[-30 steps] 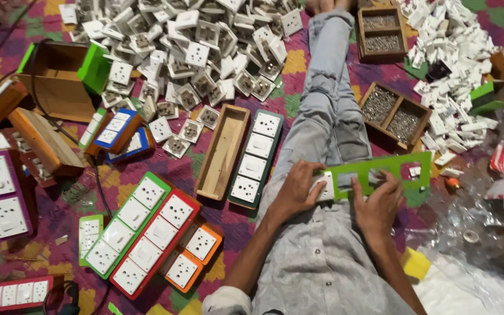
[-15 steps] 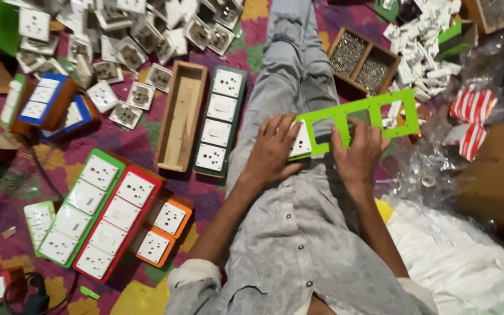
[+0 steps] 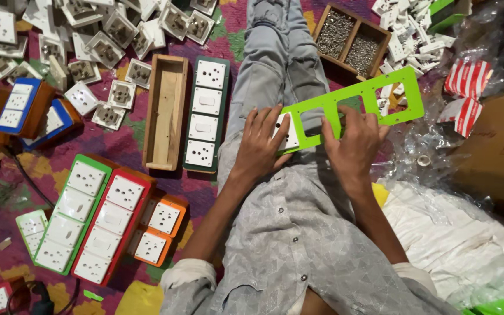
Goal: The person assembles a multi-gang electrical socket panel by hand. They insert white plastic faceplates into a green backplate, then flip it over to insert and tighten screws into the metal terminals. The process is repeated for multiple units.
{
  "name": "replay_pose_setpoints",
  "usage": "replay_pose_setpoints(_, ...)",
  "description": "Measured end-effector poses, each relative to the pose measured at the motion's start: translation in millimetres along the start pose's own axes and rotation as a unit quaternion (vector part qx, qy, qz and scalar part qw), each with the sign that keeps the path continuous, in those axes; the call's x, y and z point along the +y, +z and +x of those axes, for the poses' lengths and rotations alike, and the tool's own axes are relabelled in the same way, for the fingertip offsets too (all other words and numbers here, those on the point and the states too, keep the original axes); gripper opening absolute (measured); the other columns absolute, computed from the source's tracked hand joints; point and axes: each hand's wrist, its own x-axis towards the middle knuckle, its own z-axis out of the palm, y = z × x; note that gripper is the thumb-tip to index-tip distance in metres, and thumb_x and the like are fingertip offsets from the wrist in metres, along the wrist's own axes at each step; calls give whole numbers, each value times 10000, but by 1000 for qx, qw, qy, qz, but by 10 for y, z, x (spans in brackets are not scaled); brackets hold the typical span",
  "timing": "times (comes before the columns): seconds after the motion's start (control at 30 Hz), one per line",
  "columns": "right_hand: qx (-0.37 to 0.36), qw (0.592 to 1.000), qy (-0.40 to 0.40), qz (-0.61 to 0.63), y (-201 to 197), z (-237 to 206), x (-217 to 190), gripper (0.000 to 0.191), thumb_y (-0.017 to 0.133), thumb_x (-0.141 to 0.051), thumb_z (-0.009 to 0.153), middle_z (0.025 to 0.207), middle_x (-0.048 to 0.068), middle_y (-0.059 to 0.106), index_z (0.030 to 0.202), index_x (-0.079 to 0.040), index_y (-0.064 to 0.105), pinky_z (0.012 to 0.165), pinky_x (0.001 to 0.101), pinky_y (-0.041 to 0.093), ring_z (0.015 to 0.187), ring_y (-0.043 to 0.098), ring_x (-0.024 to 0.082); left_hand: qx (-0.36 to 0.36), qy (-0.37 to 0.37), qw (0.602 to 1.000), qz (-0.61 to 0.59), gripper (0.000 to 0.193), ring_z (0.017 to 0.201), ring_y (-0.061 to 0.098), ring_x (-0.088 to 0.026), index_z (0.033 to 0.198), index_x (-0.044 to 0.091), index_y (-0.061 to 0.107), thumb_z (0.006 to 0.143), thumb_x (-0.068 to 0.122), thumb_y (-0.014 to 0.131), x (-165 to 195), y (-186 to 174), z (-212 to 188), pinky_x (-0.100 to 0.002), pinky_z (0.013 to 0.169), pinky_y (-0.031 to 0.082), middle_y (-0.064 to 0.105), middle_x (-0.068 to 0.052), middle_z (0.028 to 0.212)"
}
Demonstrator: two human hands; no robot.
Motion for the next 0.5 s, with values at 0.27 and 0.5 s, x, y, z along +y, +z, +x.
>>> replay_pose_setpoints(0.27, 40, 996, -70, -41, -165, 138, -116, 365, 837, -294, 931, 1008, 86, 688, 1191, -61, 731, 974, 504, 365, 1044, 590, 295, 64, -4, 995, -79, 898, 1325, 457, -485, 1452, -8, 414, 761, 333, 876, -25, 9, 59, -582, 1149, 363, 434, -300, 1460)
replay_pose_setpoints(0.5, 191, 958, -205, 57, -568, 487, -348, 267, 779, -238, 1071, 1407, 132, 532, 1278, -86, 706, 1177, 479, 360, 1314, 504, 353, 187, -114, 959, -180, 831, 1269, 499, -429, 1404, -3, 448, 813, 440, 828, 10, 143, 148, -515, 1099, 404, 485, -256, 1368)
